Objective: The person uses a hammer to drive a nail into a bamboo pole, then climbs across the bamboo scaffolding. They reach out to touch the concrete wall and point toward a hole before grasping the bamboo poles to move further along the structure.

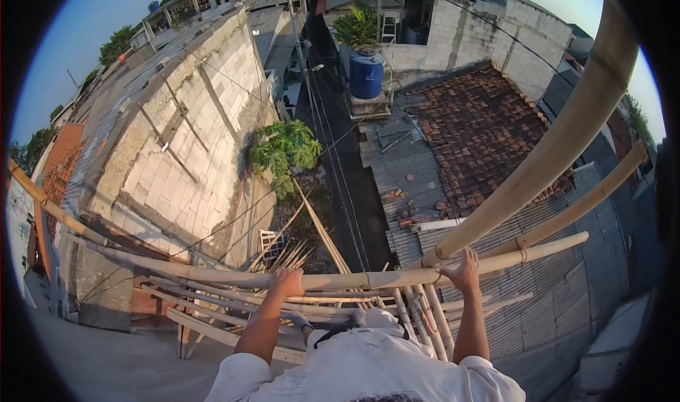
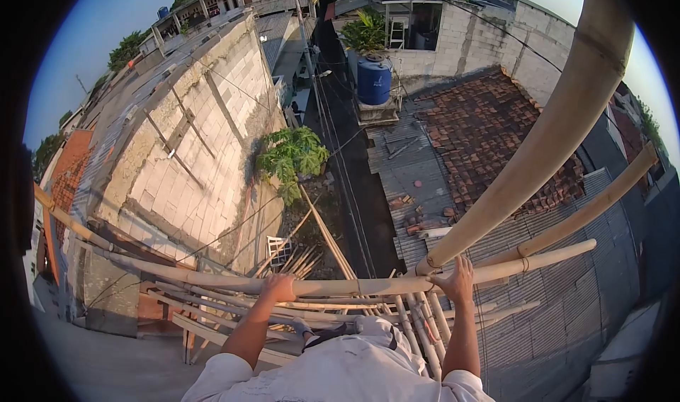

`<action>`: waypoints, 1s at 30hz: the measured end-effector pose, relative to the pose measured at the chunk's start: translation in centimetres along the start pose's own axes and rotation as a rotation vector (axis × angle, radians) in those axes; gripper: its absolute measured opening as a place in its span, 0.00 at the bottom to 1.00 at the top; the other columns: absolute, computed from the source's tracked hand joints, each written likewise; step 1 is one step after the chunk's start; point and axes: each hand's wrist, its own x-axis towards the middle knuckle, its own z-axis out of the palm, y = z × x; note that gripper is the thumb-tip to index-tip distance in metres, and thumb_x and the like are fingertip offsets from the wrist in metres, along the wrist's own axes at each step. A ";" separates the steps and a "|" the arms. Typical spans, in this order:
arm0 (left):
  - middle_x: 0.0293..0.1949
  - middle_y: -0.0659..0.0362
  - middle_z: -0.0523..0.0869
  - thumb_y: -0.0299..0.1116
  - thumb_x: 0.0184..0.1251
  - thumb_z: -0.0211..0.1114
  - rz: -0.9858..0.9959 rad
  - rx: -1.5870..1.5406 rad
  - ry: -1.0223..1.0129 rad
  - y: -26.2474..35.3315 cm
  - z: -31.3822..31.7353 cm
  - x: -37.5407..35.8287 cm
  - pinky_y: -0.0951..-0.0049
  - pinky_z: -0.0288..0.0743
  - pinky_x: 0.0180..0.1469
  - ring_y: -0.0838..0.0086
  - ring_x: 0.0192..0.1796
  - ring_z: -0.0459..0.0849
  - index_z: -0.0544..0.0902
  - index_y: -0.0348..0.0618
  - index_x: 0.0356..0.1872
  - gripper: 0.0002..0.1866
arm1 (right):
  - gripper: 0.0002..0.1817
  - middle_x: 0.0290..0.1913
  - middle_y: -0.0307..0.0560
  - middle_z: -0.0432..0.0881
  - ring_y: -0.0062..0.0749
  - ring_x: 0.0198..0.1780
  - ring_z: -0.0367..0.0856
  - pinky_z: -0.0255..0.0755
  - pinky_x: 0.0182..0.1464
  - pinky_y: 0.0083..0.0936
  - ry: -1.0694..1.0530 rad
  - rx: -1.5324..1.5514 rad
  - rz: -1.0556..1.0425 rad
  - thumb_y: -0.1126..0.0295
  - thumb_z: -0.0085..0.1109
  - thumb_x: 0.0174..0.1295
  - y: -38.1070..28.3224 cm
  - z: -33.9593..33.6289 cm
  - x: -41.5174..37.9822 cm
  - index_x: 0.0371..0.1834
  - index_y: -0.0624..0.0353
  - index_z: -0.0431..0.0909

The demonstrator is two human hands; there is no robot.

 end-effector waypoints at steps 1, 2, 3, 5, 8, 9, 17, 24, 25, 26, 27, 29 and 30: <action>0.49 0.50 0.86 0.50 0.45 0.72 0.002 -0.017 -0.004 0.1 -0.4 -0.1 0.56 0.74 0.59 0.56 0.56 0.82 0.81 0.44 0.48 0.30 | 0.54 0.62 0.54 0.74 0.51 0.68 0.65 0.55 0.71 0.46 -0.030 -0.034 0.035 0.39 0.78 0.36 0.3 0.9 -0.6 0.64 0.62 0.69; 0.49 0.50 0.86 0.50 0.44 0.72 0.005 -0.032 -0.007 0.2 -0.7 -0.2 0.56 0.74 0.60 0.56 0.56 0.82 0.81 0.44 0.48 0.29 | 0.54 0.62 0.54 0.74 0.51 0.68 0.65 0.55 0.71 0.46 -0.031 -0.033 0.042 0.39 0.78 0.36 0.4 1.6 -0.9 0.64 0.62 0.69; 0.49 0.50 0.86 0.50 0.44 0.72 0.009 -0.027 -0.009 0.0 -0.4 -0.1 0.56 0.74 0.60 0.56 0.56 0.82 0.81 0.44 0.48 0.29 | 0.52 0.61 0.55 0.74 0.51 0.67 0.65 0.56 0.70 0.46 -0.074 -0.062 0.057 0.38 0.76 0.37 0.6 2.6 -1.0 0.63 0.62 0.71; 0.50 0.50 0.86 0.50 0.44 0.72 0.030 -0.047 0.033 -0.3 0.3 0.3 0.56 0.75 0.59 0.55 0.56 0.82 0.82 0.45 0.47 0.29 | 0.49 0.56 0.56 0.79 0.48 0.63 0.71 0.56 0.70 0.45 -0.195 -0.134 0.087 0.33 0.71 0.41 0.9 4.1 -0.7 0.57 0.63 0.75; 0.50 0.51 0.86 0.53 0.44 0.73 0.048 -0.035 0.022 -0.8 0.8 0.6 0.55 0.73 0.60 0.55 0.57 0.82 0.80 0.46 0.50 0.32 | 0.47 0.49 0.57 0.82 0.46 0.59 0.76 0.56 0.69 0.44 -0.230 -0.106 0.128 0.33 0.70 0.42 1.2 5.9 -0.5 0.56 0.63 0.76; 0.50 0.51 0.86 0.53 0.44 0.73 0.052 -0.024 0.016 -1.0 0.8 0.6 0.55 0.73 0.60 0.55 0.57 0.82 0.80 0.46 0.50 0.32 | 0.45 0.44 0.55 0.84 0.44 0.54 0.79 0.56 0.69 0.44 -0.176 -0.131 0.075 0.33 0.68 0.44 1.4 6.4 -0.4 0.54 0.61 0.77; 0.57 0.49 0.81 0.62 0.41 0.75 0.095 0.028 -0.072 -6.3 -0.5 -0.4 0.53 0.69 0.65 0.53 0.62 0.77 0.72 0.47 0.63 0.47 | 0.42 0.35 0.50 0.87 0.42 0.43 0.85 0.62 0.61 0.42 -0.353 -0.247 0.116 0.26 0.59 0.47 1.6 6.4 1.4 0.44 0.57 0.85; 0.50 0.45 0.85 0.59 0.38 0.74 0.039 0.028 -0.088 -9.5 1.0 0.1 0.55 0.73 0.60 0.51 0.55 0.83 0.79 0.44 0.57 0.43 | 0.41 0.39 0.48 0.88 0.39 0.44 0.86 0.68 0.53 0.39 -0.478 -0.260 0.122 0.23 0.55 0.46 1.6 6.2 2.6 0.46 0.47 0.86; 0.51 0.45 0.85 0.59 0.39 0.74 0.020 0.017 -0.072 -9.4 1.1 -0.1 0.55 0.73 0.60 0.52 0.55 0.82 0.80 0.44 0.57 0.42 | 0.40 0.40 0.48 0.88 0.39 0.45 0.86 0.69 0.51 0.39 -0.482 -0.238 0.125 0.23 0.56 0.45 1.6 6.0 2.7 0.46 0.45 0.86; 0.51 0.45 0.85 0.59 0.39 0.74 0.019 0.010 -0.071 -9.2 0.9 -0.1 0.55 0.73 0.60 0.52 0.55 0.82 0.80 0.44 0.57 0.42 | 0.40 0.40 0.48 0.88 0.39 0.45 0.86 0.69 0.51 0.39 -0.484 -0.245 0.122 0.23 0.56 0.45 1.2 5.7 2.8 0.46 0.45 0.86; 0.51 0.45 0.85 0.59 0.39 0.74 0.024 0.013 -0.088 -9.1 0.7 -0.1 0.54 0.74 0.60 0.52 0.55 0.82 0.80 0.44 0.57 0.42 | 0.40 0.41 0.50 0.88 0.41 0.46 0.86 0.73 0.50 0.39 -0.461 -0.257 0.111 0.24 0.58 0.45 0.7 5.3 2.8 0.46 0.48 0.86; 0.50 0.45 0.85 0.59 0.39 0.74 0.024 0.006 -0.107 -8.6 0.2 -0.4 0.54 0.74 0.60 0.52 0.55 0.83 0.80 0.45 0.57 0.41 | 0.40 0.41 0.51 0.88 0.43 0.47 0.86 0.77 0.49 0.39 -0.444 -0.275 0.092 0.26 0.61 0.45 0.7 5.3 2.9 0.46 0.51 0.86; 0.50 0.46 0.86 0.58 0.41 0.73 0.012 0.021 -0.093 -8.3 -0.1 -0.7 0.54 0.74 0.60 0.53 0.55 0.83 0.81 0.45 0.55 0.39 | 0.40 0.41 0.51 0.88 0.43 0.47 0.86 0.77 0.50 0.39 -0.437 -0.284 0.105 0.26 0.61 0.45 1.0 5.7 2.8 0.46 0.51 0.86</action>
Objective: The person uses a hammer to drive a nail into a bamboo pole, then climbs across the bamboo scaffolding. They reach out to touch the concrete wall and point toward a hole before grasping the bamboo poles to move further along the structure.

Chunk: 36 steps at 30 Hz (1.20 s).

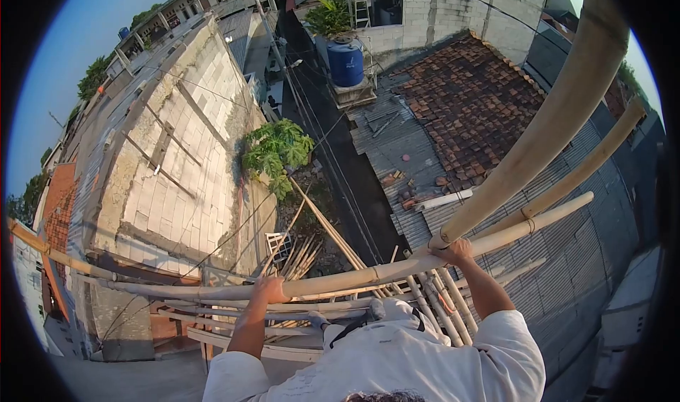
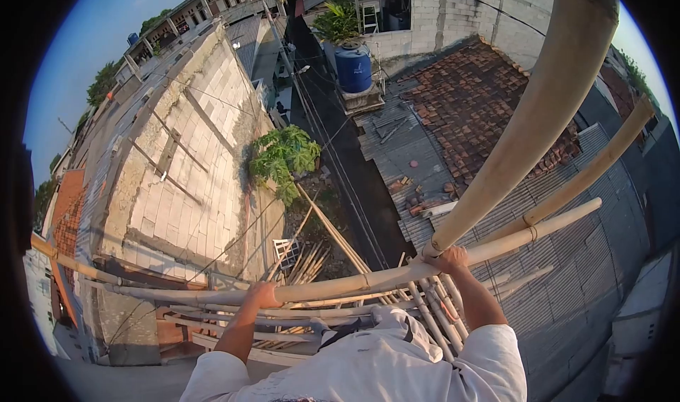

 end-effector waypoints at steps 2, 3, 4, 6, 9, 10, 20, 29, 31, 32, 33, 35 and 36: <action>0.50 0.48 0.86 0.57 0.42 0.73 -0.023 0.005 0.013 0.1 -0.2 -0.1 0.54 0.74 0.61 0.54 0.56 0.83 0.82 0.45 0.53 0.37 | 0.40 0.42 0.50 0.88 0.43 0.46 0.86 0.76 0.50 0.39 0.002 -0.011 0.003 0.27 0.62 0.44 0.2 0.6 0.2 0.46 0.51 0.86; 0.50 0.48 0.86 0.57 0.42 0.73 -0.031 0.005 -0.007 0.0 -0.2 0.0 0.54 0.74 0.60 0.53 0.56 0.83 0.82 0.45 0.53 0.36 | 0.40 0.42 0.50 0.88 0.42 0.46 0.86 0.73 0.51 0.40 0.000 -0.004 0.009 0.26 0.60 0.45 0.4 0.8 0.2 0.46 0.50 0.86; 0.49 0.48 0.86 0.56 0.43 0.74 -0.040 0.004 -0.026 0.0 -0.1 0.1 0.53 0.74 0.59 0.53 0.55 0.83 0.82 0.46 0.52 0.35 | 0.41 0.42 0.50 0.88 0.42 0.47 0.86 0.70 0.52 0.41 -0.001 0.004 0.015 0.24 0.57 0.46 0.4 1.0 0.4 0.46 0.49 0.85; 0.49 0.47 0.86 0.56 0.43 0.74 -0.042 0.005 -0.009 -0.3 0.4 0.2 0.53 0.75 0.58 0.53 0.55 0.83 0.82 0.46 0.52 0.36 | 0.40 0.42 0.51 0.88 0.42 0.47 0.86 0.70 0.53 0.41 -0.001 -0.009 0.017 0.25 0.58 0.46 0.2 0.8 0.4 0.46 0.49 0.85; 0.48 0.46 0.86 0.58 0.42 0.75 -0.035 0.014 0.013 -0.2 0.2 0.1 0.53 0.75 0.57 0.53 0.55 0.83 0.82 0.46 0.52 0.36 | 0.38 0.41 0.51 0.88 0.44 0.46 0.85 0.72 0.52 0.41 0.062 -0.006 -0.012 0.28 0.61 0.46 0.1 0.9 0.2 0.45 0.51 0.85; 0.47 0.46 0.87 0.58 0.42 0.76 -0.029 0.018 0.015 -0.1 0.1 -0.1 0.53 0.75 0.57 0.53 0.54 0.83 0.82 0.47 0.52 0.36 | 0.36 0.40 0.51 0.88 0.45 0.46 0.85 0.74 0.51 0.41 0.122 0.008 -0.047 0.31 0.64 0.46 0.3 1.1 0.2 0.43 0.53 0.86; 0.45 0.46 0.87 0.59 0.42 0.75 -0.009 0.047 0.045 -0.8 1.2 0.4 0.54 0.75 0.58 0.52 0.52 0.84 0.82 0.49 0.53 0.37 | 0.35 0.43 0.51 0.87 0.48 0.49 0.84 0.73 0.52 0.42 0.096 0.018 -0.016 0.32 0.64 0.48 0.8 1.8 0.5 0.45 0.52 0.85; 0.47 0.46 0.86 0.61 0.43 0.74 -0.030 0.050 -0.008 -0.8 1.4 0.7 0.53 0.74 0.59 0.53 0.54 0.84 0.82 0.51 0.55 0.38 | 0.35 0.41 0.52 0.87 0.48 0.46 0.85 0.73 0.50 0.42 0.142 -0.004 -0.030 0.32 0.64 0.47 1.0 2.4 0.6 0.44 0.51 0.86; 0.47 0.45 0.86 0.60 0.44 0.75 -0.044 0.036 0.011 -0.3 0.7 0.0 0.54 0.74 0.59 0.53 0.55 0.83 0.81 0.50 0.56 0.38 | 0.34 0.40 0.52 0.87 0.47 0.45 0.85 0.74 0.49 0.42 0.167 -0.003 -0.034 0.32 0.64 0.47 1.3 2.9 0.8 0.43 0.51 0.86; 0.47 0.45 0.86 0.60 0.44 0.75 -0.043 0.039 0.011 -0.2 0.5 -0.1 0.54 0.74 0.59 0.53 0.55 0.83 0.81 0.50 0.56 0.38 | 0.34 0.40 0.52 0.87 0.47 0.45 0.85 0.74 0.49 0.42 0.168 -0.001 -0.033 0.32 0.64 0.47 1.1 2.7 0.7 0.43 0.51 0.86; 0.47 0.45 0.86 0.60 0.43 0.75 -0.033 0.031 0.013 -0.2 0.4 -0.2 0.54 0.73 0.60 0.53 0.55 0.83 0.81 0.50 0.56 0.38 | 0.34 0.40 0.51 0.87 0.47 0.45 0.85 0.74 0.49 0.43 0.162 0.011 -0.036 0.33 0.64 0.47 0.8 2.3 0.5 0.43 0.51 0.86; 0.48 0.45 0.86 0.59 0.43 0.75 -0.025 0.022 0.015 -0.2 0.5 -0.3 0.54 0.73 0.60 0.53 0.55 0.83 0.81 0.50 0.56 0.38 | 0.34 0.40 0.51 0.87 0.47 0.45 0.85 0.74 0.49 0.43 0.156 0.023 -0.040 0.33 0.64 0.47 0.7 2.0 0.3 0.43 0.52 0.86; 0.48 0.45 0.86 0.58 0.43 0.76 -0.029 0.021 0.019 -0.2 0.7 -0.2 0.54 0.73 0.60 0.53 0.55 0.82 0.81 0.50 0.56 0.38 | 0.34 0.40 0.51 0.87 0.47 0.45 0.85 0.74 0.49 0.43 0.149 0.033 -0.041 0.34 0.64 0.48 0.7 2.0 0.3 0.43 0.52 0.86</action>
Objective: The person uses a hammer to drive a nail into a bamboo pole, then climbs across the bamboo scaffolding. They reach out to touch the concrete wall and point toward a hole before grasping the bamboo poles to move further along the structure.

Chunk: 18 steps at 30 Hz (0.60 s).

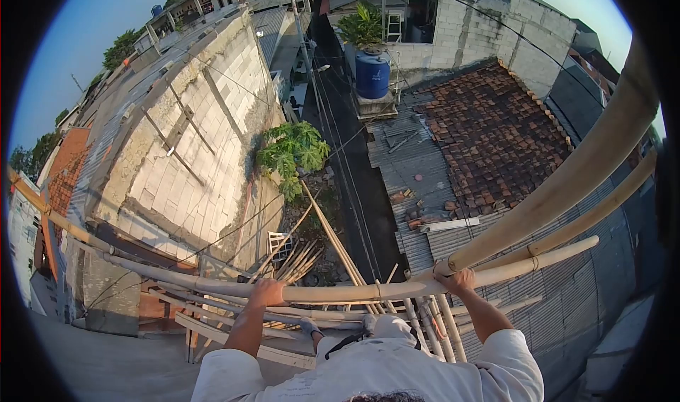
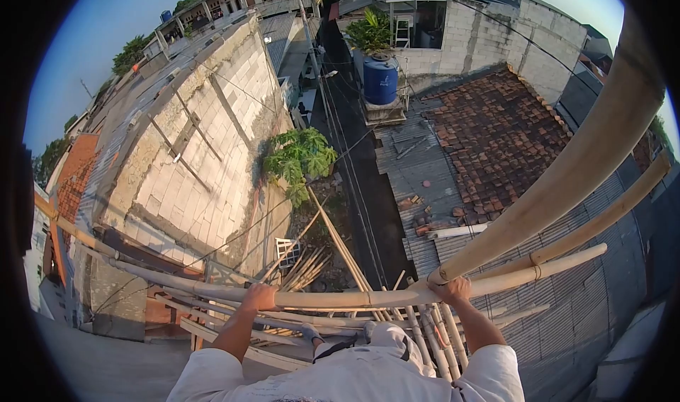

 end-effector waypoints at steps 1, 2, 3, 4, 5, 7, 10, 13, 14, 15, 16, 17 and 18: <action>0.48 0.45 0.85 0.58 0.43 0.76 -0.005 -0.001 0.004 0.0 0.1 0.1 0.54 0.73 0.61 0.53 0.56 0.82 0.80 0.50 0.57 0.38 | 0.33 0.40 0.51 0.87 0.47 0.46 0.85 0.74 0.50 0.43 -0.005 0.010 0.000 0.34 0.65 0.48 0.0 -0.1 0.0 0.43 0.52 0.86; 0.48 0.45 0.85 0.58 0.43 0.76 -0.005 -0.001 0.005 0.0 -0.1 0.0 0.54 0.73 0.61 0.53 0.56 0.82 0.80 0.50 0.57 0.38 | 0.33 0.40 0.51 0.87 0.47 0.46 0.85 0.74 0.50 0.43 -0.005 0.011 -0.001 0.34 0.65 0.48 -0.1 -0.2 0.0 0.43 0.52 0.86; 0.49 0.45 0.85 0.58 0.43 0.76 -0.005 -0.007 -0.004 0.1 -0.3 0.0 0.54 0.73 0.61 0.52 0.56 0.82 0.80 0.50 0.57 0.38 | 0.33 0.41 0.51 0.87 0.47 0.46 0.85 0.73 0.51 0.42 -0.014 0.003 0.004 0.34 0.65 0.48 -0.2 -0.3 0.0 0.43 0.52 0.86; 0.49 0.45 0.85 0.57 0.43 0.76 -0.004 -0.013 -0.013 0.1 -0.4 0.0 0.54 0.72 0.61 0.52 0.56 0.82 0.80 0.50 0.57 0.38 | 0.33 0.41 0.50 0.88 0.46 0.46 0.84 0.73 0.51 0.42 -0.023 -0.005 0.009 0.34 0.65 0.48 -0.3 -0.4 0.0 0.44 0.53 0.86; 0.49 0.45 0.85 0.57 0.43 0.76 -0.006 -0.014 -0.013 -0.1 0.1 0.0 0.54 0.72 0.61 0.52 0.56 0.82 0.80 0.50 0.57 0.38 | 0.33 0.41 0.50 0.88 0.46 0.46 0.84 0.73 0.51 0.42 -0.023 -0.005 0.007 0.34 0.65 0.48 -0.3 -0.3 0.0 0.44 0.53 0.86; 0.41 0.45 0.87 0.62 0.42 0.75 0.062 0.009 0.162 -0.8 1.5 0.2 0.53 0.75 0.56 0.52 0.50 0.85 0.82 0.44 0.47 0.36 | 0.36 0.41 0.51 0.88 0.44 0.46 0.86 0.72 0.53 0.39 -0.008 -0.014 0.002 0.32 0.63 0.47 -0.2 -0.2 0.0 0.44 0.54 0.85; 0.41 0.45 0.87 0.61 0.42 0.75 0.050 -0.006 0.124 -0.5 0.8 0.0 0.53 0.75 0.56 0.51 0.50 0.85 0.82 0.44 0.47 0.36 | 0.35 0.42 0.51 0.88 0.44 0.47 0.85 0.73 0.53 0.39 0.010 -0.018 0.013 0.32 0.64 0.47 -0.7 -0.7 -0.2 0.43 0.54 0.85; 0.41 0.44 0.87 0.59 0.42 0.74 0.053 0.016 0.055 -0.4 0.0 -0.1 0.52 0.75 0.55 0.51 0.50 0.85 0.82 0.44 0.48 0.35 | 0.33 0.43 0.52 0.87 0.50 0.48 0.83 0.73 0.52 0.43 0.038 0.011 -0.016 0.35 0.66 0.46 -0.6 -0.7 -0.2 0.43 0.53 0.85; 0.41 0.44 0.87 0.59 0.42 0.74 0.045 0.016 0.059 -0.2 -0.4 -0.2 0.52 0.75 0.55 0.51 0.50 0.85 0.82 0.44 0.48 0.35 | 0.33 0.43 0.52 0.87 0.50 0.48 0.83 0.73 0.52 0.43 0.039 0.014 -0.024 0.35 0.66 0.46 -0.5 -0.5 -0.2 0.43 0.53 0.85; 0.44 0.44 0.86 0.58 0.43 0.74 0.024 -0.022 0.016 0.0 -0.7 -0.3 0.52 0.74 0.57 0.51 0.53 0.83 0.82 0.46 0.49 0.34 | 0.33 0.43 0.51 0.87 0.50 0.48 0.83 0.73 0.52 0.43 0.046 0.016 -0.024 0.35 0.66 0.46 -0.2 -0.2 -0.1 0.43 0.53 0.85; 0.47 0.44 0.85 0.57 0.43 0.75 0.001 -0.060 -0.028 0.0 -0.8 -0.3 0.51 0.73 0.59 0.51 0.56 0.82 0.82 0.47 0.51 0.34 | 0.34 0.42 0.51 0.87 0.50 0.48 0.83 0.73 0.52 0.43 0.051 0.019 -0.024 0.36 0.66 0.46 -0.1 0.1 0.0 0.43 0.54 0.85; 0.45 0.44 0.86 0.59 0.43 0.73 0.046 -0.053 -0.005 -0.4 -0.2 0.2 0.50 0.75 0.57 0.51 0.53 0.84 0.82 0.46 0.48 0.33 | 0.34 0.42 0.51 0.87 0.50 0.48 0.83 0.73 0.52 0.43 0.052 0.025 -0.034 0.36 0.66 0.46 -0.3 -0.1 0.0 0.43 0.54 0.85; 0.45 0.44 0.86 0.59 0.44 0.72 0.071 -0.042 0.001 -0.6 0.3 0.4 0.50 0.76 0.56 0.51 0.52 0.84 0.82 0.46 0.47 0.33 | 0.34 0.42 0.51 0.86 0.50 0.48 0.82 0.73 0.52 0.43 0.015 0.020 -0.007 0.36 0.67 0.46 -0.7 -0.7 -0.1 0.43 0.54 0.85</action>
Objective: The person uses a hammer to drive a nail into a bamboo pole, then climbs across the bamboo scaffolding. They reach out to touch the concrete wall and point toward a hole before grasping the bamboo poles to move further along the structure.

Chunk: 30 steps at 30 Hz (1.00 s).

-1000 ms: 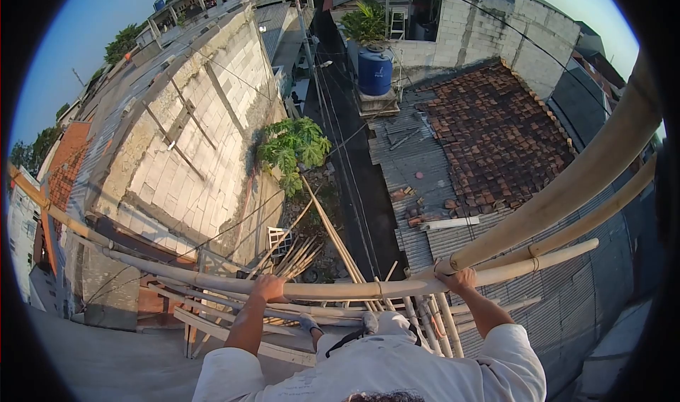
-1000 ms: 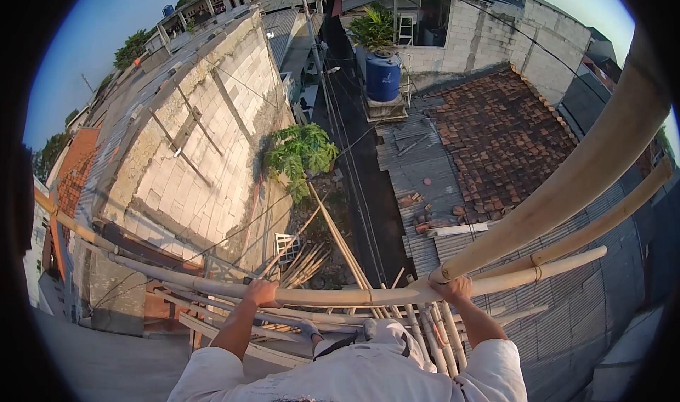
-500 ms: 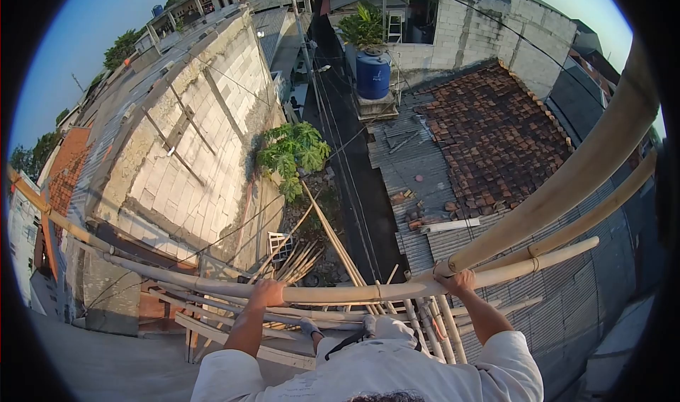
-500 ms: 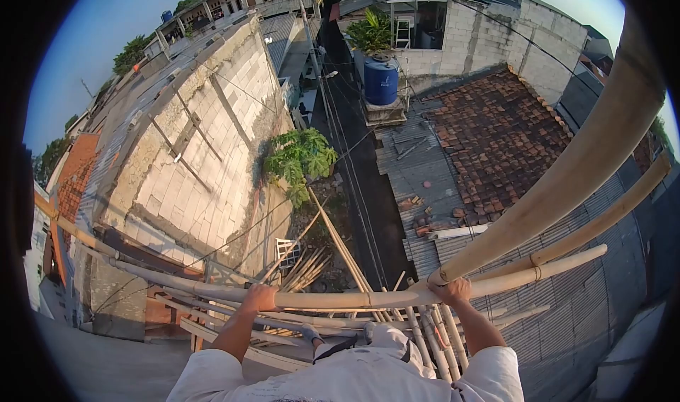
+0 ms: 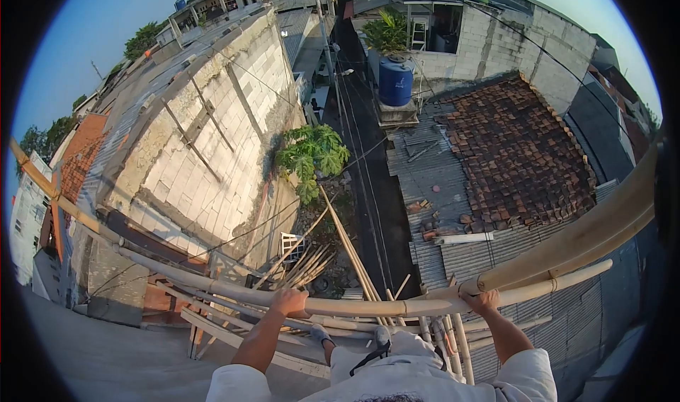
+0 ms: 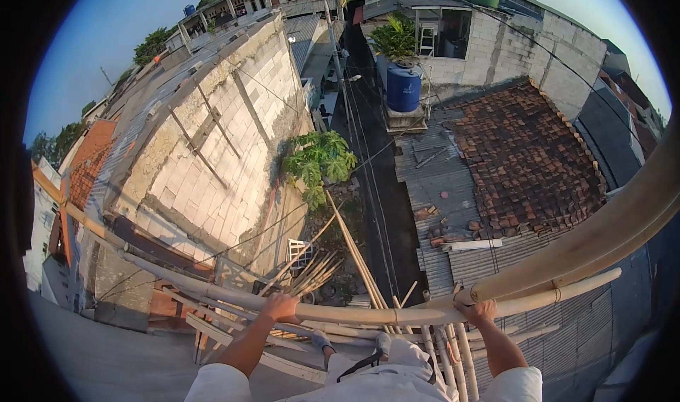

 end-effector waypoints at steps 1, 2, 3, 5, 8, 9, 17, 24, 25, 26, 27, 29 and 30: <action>0.44 0.44 0.86 0.59 0.45 0.71 0.024 0.013 0.005 -0.2 0.1 0.2 0.50 0.76 0.54 0.51 0.50 0.85 0.82 0.46 0.45 0.32 | 0.34 0.42 0.51 0.86 0.51 0.48 0.82 0.73 0.51 0.44 -0.036 -0.004 0.026 0.37 0.68 0.45 -0.4 -0.4 -0.1 0.43 0.55 0.85; 0.43 0.45 0.87 0.58 0.45 0.71 0.021 -0.003 -0.010 0.3 -0.8 -0.3 0.49 0.77 0.53 0.50 0.50 0.85 0.81 0.46 0.46 0.31 | 0.33 0.43 0.52 0.86 0.51 0.49 0.82 0.73 0.52 0.44 -0.035 0.005 0.044 0.38 0.69 0.45 -0.5 -0.4 -0.1 0.43 0.55 0.85; 0.42 0.45 0.87 0.58 0.46 0.70 0.018 -0.018 -0.026 0.7 -1.6 -0.7 0.49 0.77 0.52 0.50 0.49 0.86 0.81 0.46 0.46 0.30 | 0.33 0.44 0.52 0.86 0.51 0.49 0.82 0.73 0.52 0.44 -0.035 0.014 0.063 0.39 0.70 0.45 -0.5 -0.3 -0.2 0.43 0.56 0.85; 0.44 0.45 0.86 0.57 0.47 0.69 0.011 -0.030 -0.025 0.1 -0.7 -0.1 0.50 0.77 0.54 0.50 0.50 0.85 0.81 0.46 0.47 0.30 | 0.32 0.46 0.54 0.85 0.51 0.50 0.82 0.74 0.53 0.45 -0.072 0.083 0.053 0.42 0.71 0.45 -0.7 -0.6 -0.2 0.44 0.56 0.84; 0.46 0.46 0.85 0.58 0.47 0.69 0.022 -0.059 -0.011 -0.1 0.8 0.1 0.51 0.75 0.57 0.52 0.54 0.83 0.80 0.48 0.50 0.33 | 0.28 0.40 0.50 0.87 0.49 0.45 0.84 0.75 0.50 0.43 0.015 0.053 0.074 0.43 0.71 0.46 -0.9 -0.4 -0.4 0.40 0.55 0.86; 0.48 0.46 0.85 0.60 0.46 0.70 0.035 -0.054 0.015 -0.2 1.1 0.0 0.51 0.73 0.58 0.54 0.57 0.82 0.79 0.49 0.53 0.36 | 0.28 0.40 0.50 0.87 0.49 0.45 0.84 0.75 0.50 0.43 0.005 0.049 0.070 0.43 0.71 0.46 -1.3 -0.6 -0.7 0.40 0.55 0.86; 0.45 0.50 0.87 0.48 0.45 0.70 0.095 -0.157 -0.014 0.2 -0.9 -0.5 0.56 0.77 0.57 0.55 0.51 0.86 0.82 0.46 0.51 0.29 | 0.25 0.45 0.54 0.86 0.49 0.50 0.83 0.74 0.53 0.42 -0.024 0.070 0.134 0.50 0.71 0.49 -2.2 -1.0 -0.6 0.43 0.59 0.85; 0.38 0.50 0.88 0.47 0.43 0.70 0.151 -0.215 0.102 0.0 -0.2 -0.3 0.55 0.80 0.50 0.55 0.45 0.88 0.82 0.43 0.45 0.27 | 0.25 0.45 0.55 0.86 0.51 0.51 0.82 0.74 0.54 0.43 0.017 0.033 0.149 0.52 0.72 0.49 -0.9 0.2 -0.4 0.45 0.60 0.84; 0.39 0.50 0.88 0.45 0.43 0.70 0.139 -0.214 0.091 0.2 -0.6 -0.5 0.57 0.80 0.51 0.56 0.46 0.88 0.83 0.43 0.44 0.25 | 0.26 0.45 0.55 0.86 0.52 0.51 0.82 0.74 0.55 0.43 0.015 0.035 0.151 0.52 0.72 0.49 -1.0 0.2 -0.3 0.45 0.60 0.84; 0.40 0.50 0.89 0.44 0.43 0.71 0.126 -0.211 0.081 0.2 -1.0 -0.7 0.58 0.80 0.52 0.57 0.47 0.88 0.83 0.43 0.44 0.24 | 0.26 0.46 0.56 0.86 0.52 0.52 0.82 0.74 0.55 0.43 0.013 0.039 0.153 0.51 0.72 0.49 -0.9 0.3 -0.3 0.45 0.60 0.84; 0.40 0.50 0.89 0.44 0.43 0.71 0.130 -0.212 0.078 0.2 -0.8 -0.8 0.58 0.80 0.52 0.57 0.47 0.88 0.83 0.43 0.44 0.24 | 0.26 0.46 0.56 0.86 0.52 0.52 0.82 0.74 0.55 0.43 0.012 0.037 0.157 0.51 0.72 0.49 -0.5 0.4 -0.3 0.45 0.60 0.84; 0.39 0.50 0.89 0.44 0.43 0.71 0.124 -0.210 0.113 0.2 -0.5 -0.6 0.59 0.81 0.51 0.57 0.45 0.88 0.83 0.43 0.43 0.24 | 0.27 0.46 0.56 0.86 0.52 0.52 0.81 0.73 0.56 0.42 -0.048 0.075 0.159 0.50 0.71 0.49 0.8 0.9 0.0 0.46 0.60 0.84; 0.39 0.50 0.89 0.44 0.43 0.71 0.127 -0.207 0.112 0.2 -0.4 -0.6 0.59 0.81 0.51 0.57 0.45 0.88 0.83 0.43 0.43 0.24 | 0.27 0.46 0.56 0.86 0.52 0.52 0.81 0.73 0.56 0.42 -0.047 0.077 0.163 0.50 0.71 0.49 1.4 1.3 0.2 0.46 0.60 0.84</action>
